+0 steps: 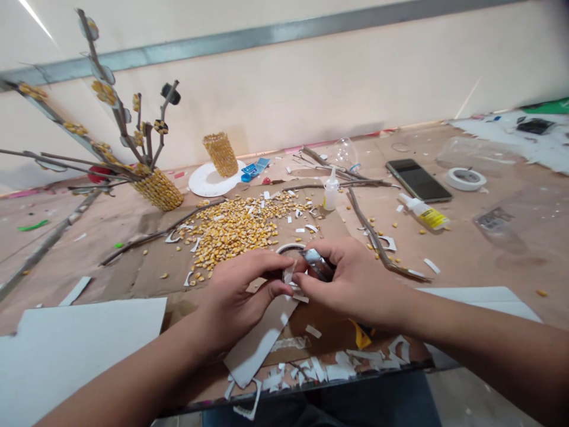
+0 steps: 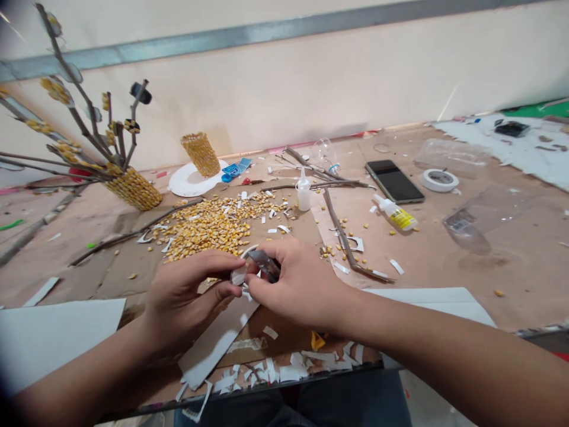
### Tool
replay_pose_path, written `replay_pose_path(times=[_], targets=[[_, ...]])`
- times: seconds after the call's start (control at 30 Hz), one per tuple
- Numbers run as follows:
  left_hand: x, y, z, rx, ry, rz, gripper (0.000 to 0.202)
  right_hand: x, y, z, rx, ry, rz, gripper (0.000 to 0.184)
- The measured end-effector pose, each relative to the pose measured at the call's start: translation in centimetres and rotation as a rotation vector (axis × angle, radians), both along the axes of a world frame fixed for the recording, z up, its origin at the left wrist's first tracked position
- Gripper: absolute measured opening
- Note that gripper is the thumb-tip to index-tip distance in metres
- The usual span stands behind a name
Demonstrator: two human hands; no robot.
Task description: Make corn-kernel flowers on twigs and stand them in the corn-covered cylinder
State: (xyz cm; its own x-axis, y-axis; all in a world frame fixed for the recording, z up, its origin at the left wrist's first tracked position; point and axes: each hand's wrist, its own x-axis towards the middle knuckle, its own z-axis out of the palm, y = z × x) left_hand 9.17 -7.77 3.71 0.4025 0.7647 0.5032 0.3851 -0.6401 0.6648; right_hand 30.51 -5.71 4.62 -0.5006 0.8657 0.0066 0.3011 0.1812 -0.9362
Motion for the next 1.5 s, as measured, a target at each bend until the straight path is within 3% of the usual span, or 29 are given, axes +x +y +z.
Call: replay_pose_path(times=[0.17, 0.27, 0.5, 0.7, 0.8, 1.03, 1.27, 1.4, 1.5], targets=[[0.1, -0.5, 0.0, -0.379, -0.214, 0.058, 0.021, 0.0, 0.0, 0.0, -0.066, 0.072, -0.042, 0.011], [0.3, -0.7, 0.2, -0.504, -0.345, 0.018, 0.02, 0.0, 0.1, 0.1, -0.127, 0.113, -0.041, 0.015], [0.5, -0.6, 0.4, -0.51, -0.25, -0.119, 0.041, -0.1, 0.4, -0.4, -0.163, 0.124, -0.055, 0.019], [0.2, -0.7, 0.1, -0.408, -0.094, -0.003, 0.038, 0.0, 0.2, -0.5, -0.181, 0.107, -0.02, 0.015], [0.2, -0.8, 0.3, -0.445, -0.08, -0.002, 0.043, 0.0, 0.0, -0.1, -0.184, 0.14, 0.042, 0.013], [1.0, -0.8, 1.0, -0.69, -0.245, 0.077, 0.016, -0.1, 0.2, 0.1, -0.223, 0.102, 0.024, 0.023], [1.2, -0.6, 1.4, -0.711, -0.276, 0.175, 0.014, 0.5, -0.6, -0.1, 0.009, -0.056, 0.023, 0.03], [1.1, -0.6, 1.4, -0.694, -0.265, 0.157, 0.01, 0.4, -1.0, -0.2, 0.199, -0.154, 0.076, 0.022], [1.0, -0.5, 1.4, -0.707, -0.27, 0.152, 0.012, 0.3, -1.0, -0.3, 0.234, -0.155, 0.045, 0.024]])
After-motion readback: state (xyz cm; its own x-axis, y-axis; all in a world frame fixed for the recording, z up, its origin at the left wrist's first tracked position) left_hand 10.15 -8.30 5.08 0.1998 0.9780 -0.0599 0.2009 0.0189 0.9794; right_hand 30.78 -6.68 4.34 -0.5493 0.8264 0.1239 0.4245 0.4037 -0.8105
